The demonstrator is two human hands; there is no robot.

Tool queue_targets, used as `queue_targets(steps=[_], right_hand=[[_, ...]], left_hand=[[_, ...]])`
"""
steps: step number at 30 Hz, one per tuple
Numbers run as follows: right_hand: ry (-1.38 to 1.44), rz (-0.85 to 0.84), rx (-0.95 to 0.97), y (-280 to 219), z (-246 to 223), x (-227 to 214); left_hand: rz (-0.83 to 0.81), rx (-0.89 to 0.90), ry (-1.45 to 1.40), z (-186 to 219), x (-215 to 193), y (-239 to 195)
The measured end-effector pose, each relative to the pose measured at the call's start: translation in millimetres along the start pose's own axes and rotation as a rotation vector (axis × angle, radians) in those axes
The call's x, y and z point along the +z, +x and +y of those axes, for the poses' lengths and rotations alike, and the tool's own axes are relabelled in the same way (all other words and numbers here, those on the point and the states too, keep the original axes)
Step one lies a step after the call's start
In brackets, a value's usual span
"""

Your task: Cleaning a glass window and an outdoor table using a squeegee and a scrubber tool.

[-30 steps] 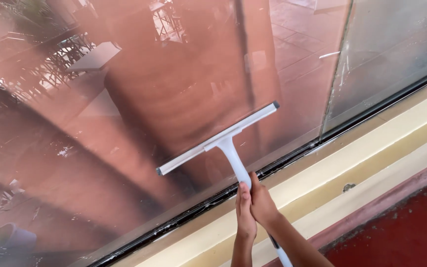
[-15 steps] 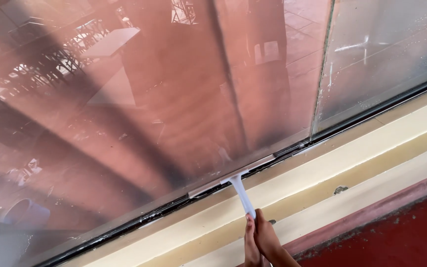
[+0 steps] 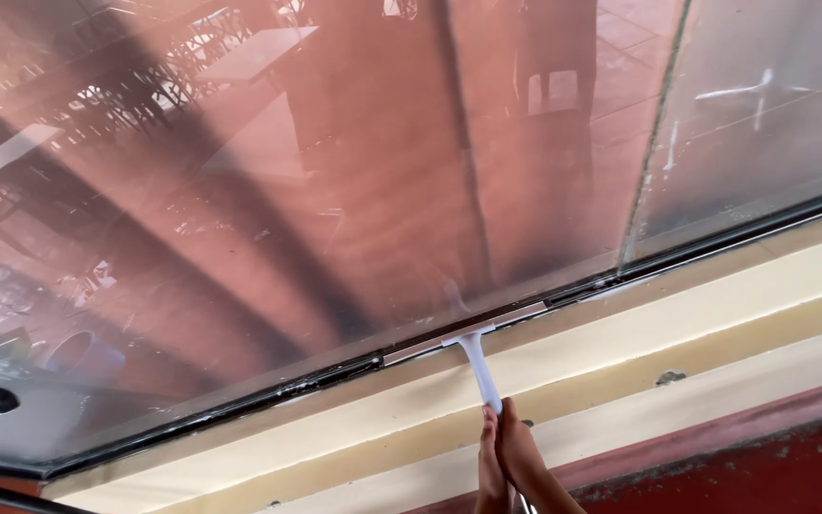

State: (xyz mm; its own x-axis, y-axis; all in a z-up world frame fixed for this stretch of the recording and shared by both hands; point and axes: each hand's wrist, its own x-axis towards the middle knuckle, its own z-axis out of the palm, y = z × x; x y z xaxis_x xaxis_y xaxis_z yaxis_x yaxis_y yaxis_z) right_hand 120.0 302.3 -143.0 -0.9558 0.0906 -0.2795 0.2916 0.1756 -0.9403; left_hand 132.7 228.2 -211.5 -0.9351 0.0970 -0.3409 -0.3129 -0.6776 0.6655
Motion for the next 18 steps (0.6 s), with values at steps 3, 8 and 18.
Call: queue_targets(steps=[3,8,18], right_hand=[[-0.044,-0.023,0.014,-9.6,-14.1,13.4],[0.058,-0.004,-0.208,-39.3,-35.7,41.2],[0.288,-0.084,-0.455,-78.2,-76.5,201.2]], left_hand=[[-0.024,0.117,0.069,8.3,-20.9,3.4],[-0.083,0.177,0.244,47.9,-37.2,-37.1],[-0.275,0.376,0.375,246.4,-101.2,-132.5]])
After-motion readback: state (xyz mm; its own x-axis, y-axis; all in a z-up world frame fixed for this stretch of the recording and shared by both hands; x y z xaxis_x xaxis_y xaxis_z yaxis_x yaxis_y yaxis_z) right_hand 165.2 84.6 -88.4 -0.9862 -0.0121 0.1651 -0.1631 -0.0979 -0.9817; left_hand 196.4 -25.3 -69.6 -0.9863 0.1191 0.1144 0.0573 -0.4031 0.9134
